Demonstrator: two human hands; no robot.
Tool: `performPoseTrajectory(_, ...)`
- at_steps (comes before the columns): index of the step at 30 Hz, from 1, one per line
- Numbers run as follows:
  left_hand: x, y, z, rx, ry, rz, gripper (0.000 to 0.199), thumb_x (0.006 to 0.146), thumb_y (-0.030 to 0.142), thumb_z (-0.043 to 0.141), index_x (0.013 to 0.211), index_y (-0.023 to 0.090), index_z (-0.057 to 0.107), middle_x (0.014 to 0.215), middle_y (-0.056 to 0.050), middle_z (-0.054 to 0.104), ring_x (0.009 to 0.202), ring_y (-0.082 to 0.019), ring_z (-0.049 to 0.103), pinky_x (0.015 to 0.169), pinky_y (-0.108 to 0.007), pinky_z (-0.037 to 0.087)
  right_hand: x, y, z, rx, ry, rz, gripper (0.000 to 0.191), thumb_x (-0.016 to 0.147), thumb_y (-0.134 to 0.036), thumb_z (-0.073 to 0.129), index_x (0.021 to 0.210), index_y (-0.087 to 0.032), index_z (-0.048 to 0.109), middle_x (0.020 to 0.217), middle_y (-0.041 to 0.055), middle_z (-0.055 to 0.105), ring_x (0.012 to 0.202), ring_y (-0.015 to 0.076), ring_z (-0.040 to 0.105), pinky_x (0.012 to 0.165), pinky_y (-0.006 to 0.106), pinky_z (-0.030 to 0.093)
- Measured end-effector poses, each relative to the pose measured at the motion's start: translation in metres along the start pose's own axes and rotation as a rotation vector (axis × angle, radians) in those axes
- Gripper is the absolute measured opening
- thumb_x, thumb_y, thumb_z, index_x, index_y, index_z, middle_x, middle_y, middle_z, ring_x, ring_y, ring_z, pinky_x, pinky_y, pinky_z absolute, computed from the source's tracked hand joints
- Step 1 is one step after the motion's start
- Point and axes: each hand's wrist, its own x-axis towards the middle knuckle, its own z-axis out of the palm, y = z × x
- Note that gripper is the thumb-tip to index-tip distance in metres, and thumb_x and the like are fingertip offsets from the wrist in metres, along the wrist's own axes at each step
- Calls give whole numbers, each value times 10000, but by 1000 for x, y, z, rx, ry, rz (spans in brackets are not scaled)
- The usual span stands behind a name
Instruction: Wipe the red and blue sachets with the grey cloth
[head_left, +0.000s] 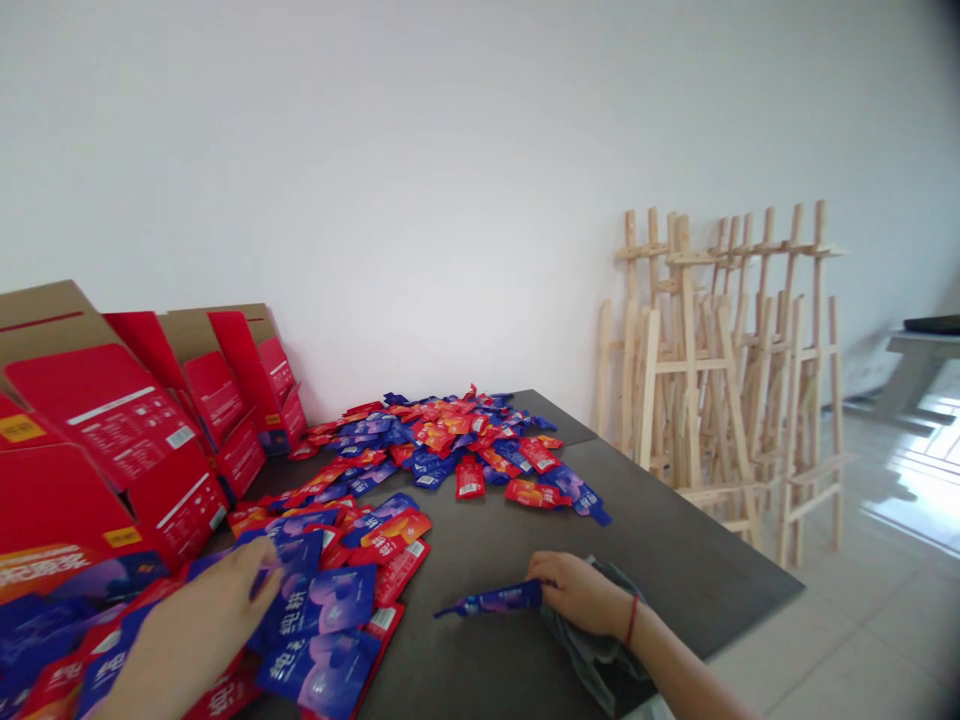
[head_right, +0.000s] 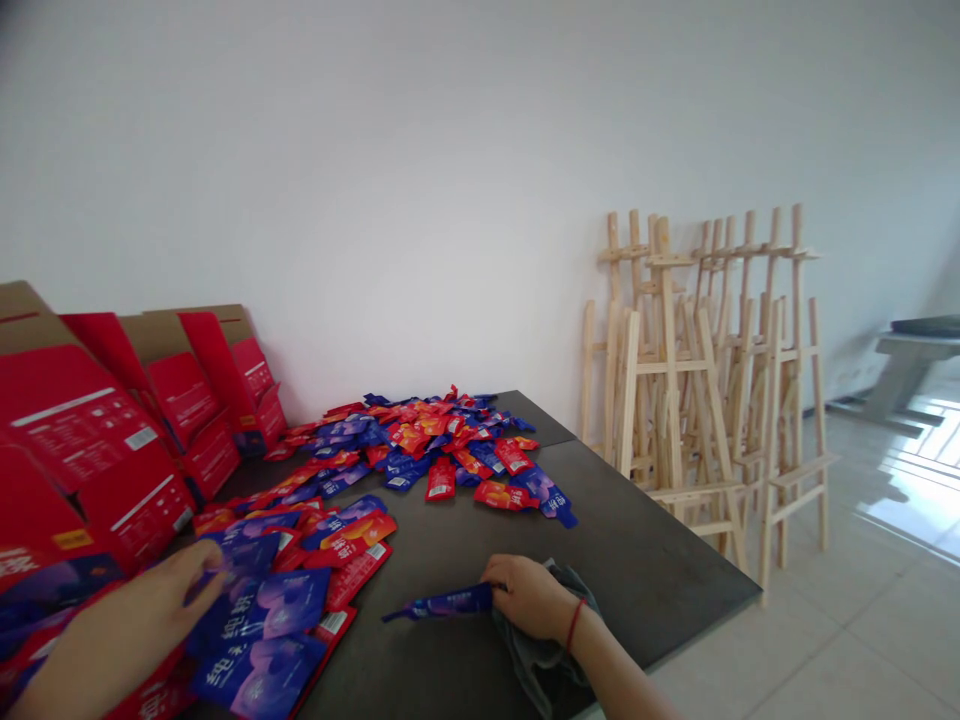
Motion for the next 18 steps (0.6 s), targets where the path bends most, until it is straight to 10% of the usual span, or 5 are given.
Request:
performPoseTrajectory(4,-26,87,23,-160,-28,399,316,814,411,498,1063,258,619,1178,-61,622,1104,-263,558,977,-352,393,5,0,-1,1,-10,6,225,781,-151,470,835,-210,680,893,9,652,853,151,599,796,234,425)
performPoseTrajectory(8,-30,149,66,-251,-254,470,208,795,271,534,958,215,650,1044,-80,667,1018,-257,590,910,-343,413,5,3,-6,-11,26,49,175,785,-175,497,780,-216,667,848,-11,661,800,139,604,744,216,430)
performPoseTrajectory(14,-8,176,111,-640,-689,171,213,853,314,435,722,183,541,460,32,507,411,-129,455,467,-221,334,-7,14,-26,-117,427,299,192,859,-211,397,896,-190,584,889,49,603,851,202,568,791,322,413)
performPoseTrajectory(18,-6,176,126,-720,-743,125,146,824,342,490,844,198,474,406,114,388,304,-78,301,380,-186,237,-5,-10,-11,-146,547,290,99,838,-197,446,904,-210,519,935,36,549,868,183,539,801,298,405)
